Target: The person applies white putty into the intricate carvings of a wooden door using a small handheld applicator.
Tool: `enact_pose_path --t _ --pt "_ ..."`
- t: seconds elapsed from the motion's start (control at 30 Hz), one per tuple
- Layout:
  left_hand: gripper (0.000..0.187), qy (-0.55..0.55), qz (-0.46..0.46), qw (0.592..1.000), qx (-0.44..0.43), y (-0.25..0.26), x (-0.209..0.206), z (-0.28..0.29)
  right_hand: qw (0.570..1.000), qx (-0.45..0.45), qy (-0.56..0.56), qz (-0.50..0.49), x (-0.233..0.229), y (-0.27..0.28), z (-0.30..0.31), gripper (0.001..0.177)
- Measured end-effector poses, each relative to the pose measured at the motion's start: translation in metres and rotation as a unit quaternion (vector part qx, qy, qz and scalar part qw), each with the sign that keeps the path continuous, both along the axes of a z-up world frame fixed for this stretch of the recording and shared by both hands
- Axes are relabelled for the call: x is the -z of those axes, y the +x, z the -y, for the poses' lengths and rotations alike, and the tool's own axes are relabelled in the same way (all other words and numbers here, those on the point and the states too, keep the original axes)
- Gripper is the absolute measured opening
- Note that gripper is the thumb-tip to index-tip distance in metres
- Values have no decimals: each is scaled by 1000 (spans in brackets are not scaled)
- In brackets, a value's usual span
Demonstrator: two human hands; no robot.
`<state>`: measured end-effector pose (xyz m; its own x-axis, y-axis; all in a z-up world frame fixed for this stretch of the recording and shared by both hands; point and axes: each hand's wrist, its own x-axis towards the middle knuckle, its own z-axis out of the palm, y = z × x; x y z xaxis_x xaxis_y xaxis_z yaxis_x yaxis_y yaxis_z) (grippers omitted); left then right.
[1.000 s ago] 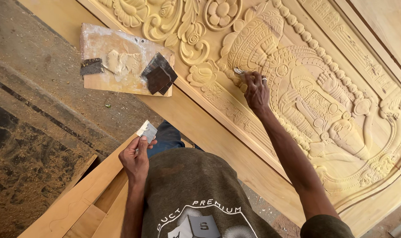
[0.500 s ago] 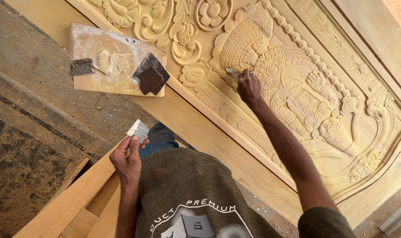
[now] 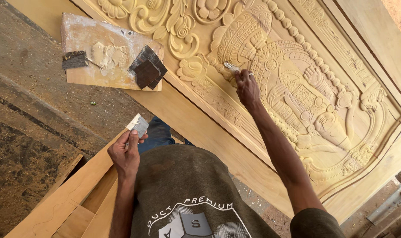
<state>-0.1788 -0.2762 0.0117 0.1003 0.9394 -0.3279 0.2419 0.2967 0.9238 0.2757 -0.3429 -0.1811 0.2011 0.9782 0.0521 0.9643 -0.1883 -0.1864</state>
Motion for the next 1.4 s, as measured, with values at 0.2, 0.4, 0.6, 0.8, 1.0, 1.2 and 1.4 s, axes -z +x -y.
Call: enact_pose_path --t 0.2,0.4,0.6,0.8,1.0,1.2,1.4 --pt "28 20 25 997 -72 -18 -3 5 995 60 -73 -37 -10 4 -18 18" --pt "28 20 -6 997 -80 -23 2 11 1000 29 4 -6 -25 -10 -13 50" --pt "28 36 -57 997 -26 -23 -4 14 988 -24 -47 148 -10 -11 1 39" --pt "27 8 -8 995 -98 -35 -3 15 992 104 -42 49 8 -10 -2 35" --pt "27 15 -3 1000 -11 -9 4 7 954 228 22 -194 -41 -46 15 26" --pt "33 -111 115 974 164 114 20 9 677 194 54 -708 -111 -160 55 37" --pt "28 -163 195 954 161 221 39 35 540 256 249 -762 -130 -133 75 38"
